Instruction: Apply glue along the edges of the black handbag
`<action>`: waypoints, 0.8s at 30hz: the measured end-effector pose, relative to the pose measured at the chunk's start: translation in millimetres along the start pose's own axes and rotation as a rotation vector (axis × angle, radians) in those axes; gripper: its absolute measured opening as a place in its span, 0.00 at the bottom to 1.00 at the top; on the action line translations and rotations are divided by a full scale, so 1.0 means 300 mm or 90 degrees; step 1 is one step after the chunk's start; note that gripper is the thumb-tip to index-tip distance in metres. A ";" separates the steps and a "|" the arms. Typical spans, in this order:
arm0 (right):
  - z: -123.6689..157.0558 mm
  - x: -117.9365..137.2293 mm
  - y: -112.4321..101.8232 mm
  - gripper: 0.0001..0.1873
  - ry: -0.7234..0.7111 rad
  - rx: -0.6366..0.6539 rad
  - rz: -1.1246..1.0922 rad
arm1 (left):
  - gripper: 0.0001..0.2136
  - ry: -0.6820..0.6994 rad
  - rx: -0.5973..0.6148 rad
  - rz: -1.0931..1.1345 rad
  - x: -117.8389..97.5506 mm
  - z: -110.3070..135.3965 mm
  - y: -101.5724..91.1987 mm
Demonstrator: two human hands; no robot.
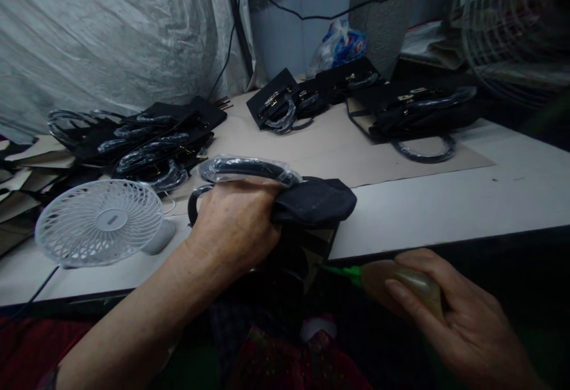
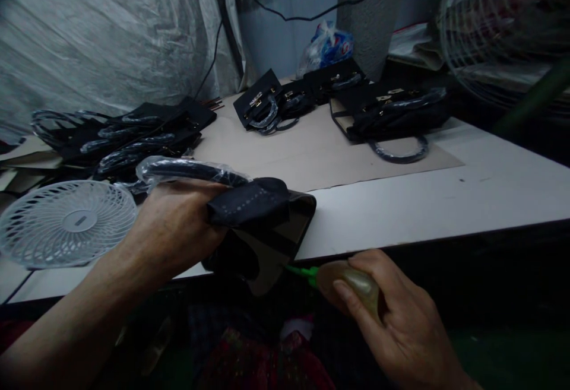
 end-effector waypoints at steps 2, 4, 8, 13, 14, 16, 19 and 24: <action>-0.011 0.000 0.006 0.07 -0.004 0.006 -0.014 | 0.17 -0.008 0.014 -0.012 0.002 0.006 -0.002; -0.022 0.005 0.009 0.06 -0.016 0.006 -0.027 | 0.14 -0.016 0.032 -0.038 0.000 0.013 -0.010; -0.039 0.010 0.014 0.05 -0.010 0.006 -0.058 | 0.12 -0.033 0.051 -0.119 -0.016 0.023 -0.038; -0.042 0.019 0.033 0.08 -0.023 0.027 -0.092 | 0.18 -0.005 0.036 -0.233 -0.043 0.016 -0.058; -0.040 0.020 0.035 0.08 -0.026 0.030 -0.091 | 0.18 0.006 0.043 -0.247 -0.047 0.014 -0.057; -0.037 0.026 0.034 0.07 -0.033 0.032 -0.090 | 0.18 0.026 0.065 -0.255 -0.051 0.009 -0.053; -0.033 0.032 0.013 0.06 -0.036 0.008 -0.097 | 0.19 0.042 0.078 -0.248 -0.045 0.001 -0.057; -0.014 -0.034 -0.038 0.11 0.084 -0.091 -0.141 | 0.17 0.113 0.012 -0.177 -0.012 -0.047 -0.080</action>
Point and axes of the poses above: each hand's wrist, its own z-axis away from the middle knuckle, its own y-axis out of the palm, x = y × z, the point moved 5 cm from there along -z, towards the middle knuckle, and after that the axes turned 4 degrees about y, right-handed, at the moved point
